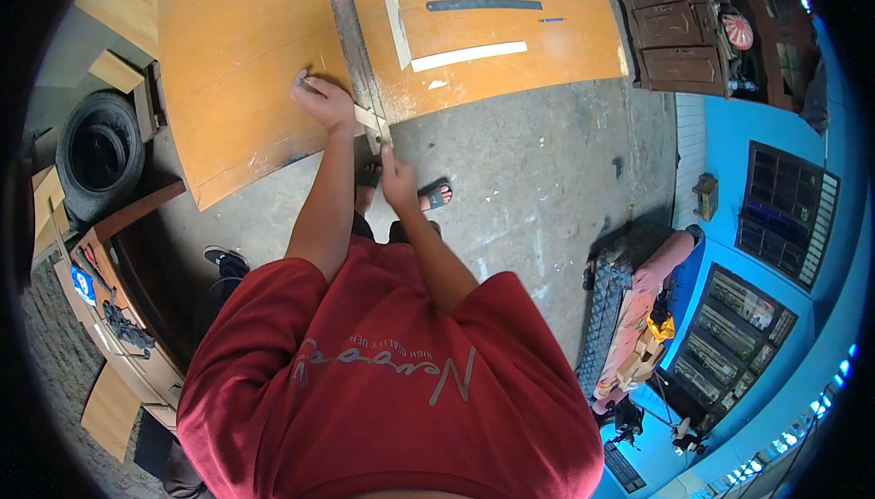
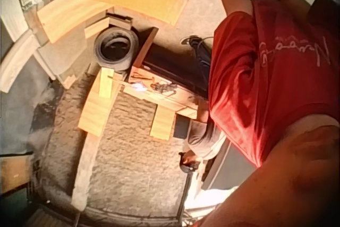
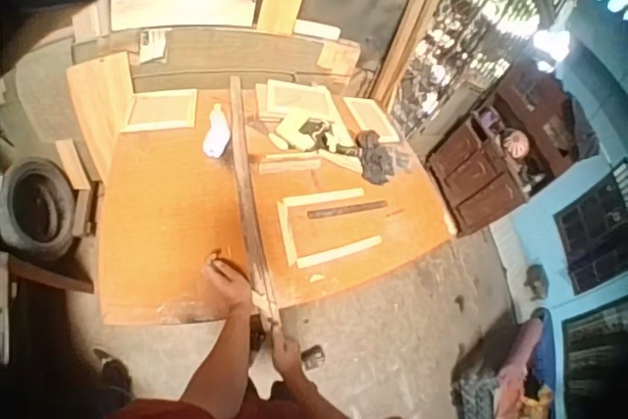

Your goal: Sawing a small wooden plank using a hand saw.

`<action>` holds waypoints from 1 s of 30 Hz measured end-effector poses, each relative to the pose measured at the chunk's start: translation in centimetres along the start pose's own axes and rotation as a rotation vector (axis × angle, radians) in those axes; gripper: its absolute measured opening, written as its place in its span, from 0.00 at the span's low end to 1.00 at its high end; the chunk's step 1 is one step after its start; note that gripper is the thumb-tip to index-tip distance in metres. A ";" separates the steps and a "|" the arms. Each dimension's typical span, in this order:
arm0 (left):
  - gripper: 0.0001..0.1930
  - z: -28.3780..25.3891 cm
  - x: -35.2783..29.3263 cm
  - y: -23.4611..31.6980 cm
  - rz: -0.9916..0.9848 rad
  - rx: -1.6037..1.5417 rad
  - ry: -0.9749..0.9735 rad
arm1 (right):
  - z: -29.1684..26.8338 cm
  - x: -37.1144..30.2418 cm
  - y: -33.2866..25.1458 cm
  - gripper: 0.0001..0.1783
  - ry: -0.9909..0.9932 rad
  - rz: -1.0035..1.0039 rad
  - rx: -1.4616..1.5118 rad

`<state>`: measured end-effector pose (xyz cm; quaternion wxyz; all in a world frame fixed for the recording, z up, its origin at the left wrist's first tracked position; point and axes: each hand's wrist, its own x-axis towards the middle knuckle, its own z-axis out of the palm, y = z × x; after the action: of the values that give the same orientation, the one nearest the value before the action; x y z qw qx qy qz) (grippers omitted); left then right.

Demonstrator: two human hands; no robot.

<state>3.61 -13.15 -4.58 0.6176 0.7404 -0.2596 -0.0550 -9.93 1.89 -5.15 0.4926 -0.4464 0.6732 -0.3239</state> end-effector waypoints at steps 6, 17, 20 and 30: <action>0.14 -0.3 0.2 -0.4 0.022 0.036 -0.015 | -3.1 -8.1 5.8 0.35 -0.033 0.010 -0.094; 0.12 -0.2 0.1 -0.1 0.050 0.017 -0.011 | -0.9 -2.3 -0.1 0.32 0.015 -0.157 -0.112; 0.13 -0.1 -0.1 -0.3 0.034 0.013 0.013 | -1.2 -3.4 4.2 0.29 -0.044 -0.121 -0.015; 0.13 0.0 0.4 0.2 0.075 0.019 0.003 | -1.3 -2.4 3.4 0.32 -0.067 -0.015 0.088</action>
<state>3.94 -13.37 -4.33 0.6126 0.7361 -0.2866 -0.0281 -11.89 5.42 -6.88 0.5318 -0.4400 0.6379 -0.3417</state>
